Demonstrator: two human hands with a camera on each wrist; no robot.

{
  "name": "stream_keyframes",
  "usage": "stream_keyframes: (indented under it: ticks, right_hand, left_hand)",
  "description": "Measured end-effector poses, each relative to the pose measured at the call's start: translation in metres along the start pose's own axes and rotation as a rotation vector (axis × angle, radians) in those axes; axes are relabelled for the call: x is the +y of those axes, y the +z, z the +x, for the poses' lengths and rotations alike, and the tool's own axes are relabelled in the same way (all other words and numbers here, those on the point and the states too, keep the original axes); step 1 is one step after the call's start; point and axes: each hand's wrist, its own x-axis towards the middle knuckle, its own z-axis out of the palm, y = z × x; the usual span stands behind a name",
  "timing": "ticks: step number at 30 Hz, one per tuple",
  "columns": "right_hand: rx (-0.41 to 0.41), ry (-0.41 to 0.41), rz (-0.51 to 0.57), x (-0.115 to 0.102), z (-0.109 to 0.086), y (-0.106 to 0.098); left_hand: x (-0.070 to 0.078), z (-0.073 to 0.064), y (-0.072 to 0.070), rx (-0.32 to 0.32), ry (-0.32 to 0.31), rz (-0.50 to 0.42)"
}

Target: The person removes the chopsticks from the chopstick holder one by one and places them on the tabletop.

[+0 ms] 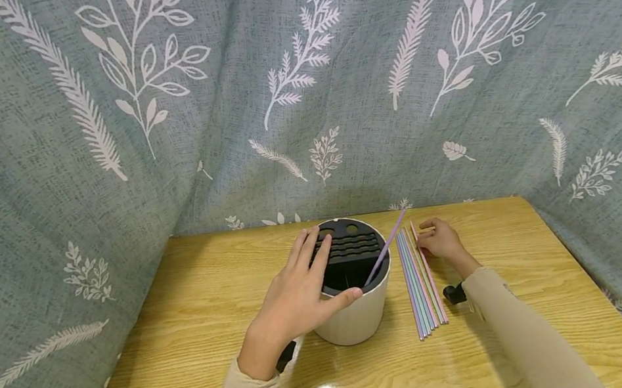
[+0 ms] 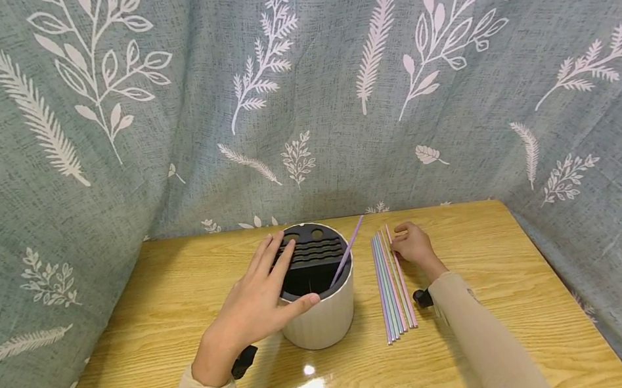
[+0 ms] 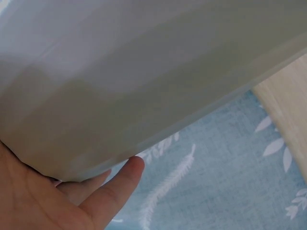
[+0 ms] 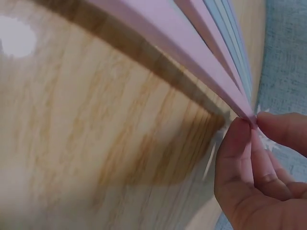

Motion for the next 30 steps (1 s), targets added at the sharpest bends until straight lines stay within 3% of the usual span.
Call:
stream_keyframes:
  ticks: [7,11,15,21,25,30]
  right_hand:
    - [-0.009,0.022,0.024,0.0,-0.001,0.001]
    - [0.011,-0.01,0.052,-0.004,-0.008,0.002]
    - [0.049,-0.126,0.13,-0.02,-0.025,0.003]
    - [0.078,-0.36,0.348,-0.063,-0.064,0.008]
    - [0.032,-0.503,0.451,-0.087,-0.092,0.011]
    - [-0.079,-0.691,0.478,-0.106,-0.117,0.016]
  left_hand:
    - [0.0,0.0,0.0,0.007,0.002,-0.004]
    - [0.0,0.001,-0.001,0.002,0.0,-0.002]
    - [0.0,0.001,0.0,-0.001,0.004,0.005]
    - [0.0,0.0,0.0,0.004,0.013,0.005]
    - [-0.001,0.001,0.0,0.02,0.016,0.012]
    - [-0.001,0.001,0.0,0.025,0.019,0.016]
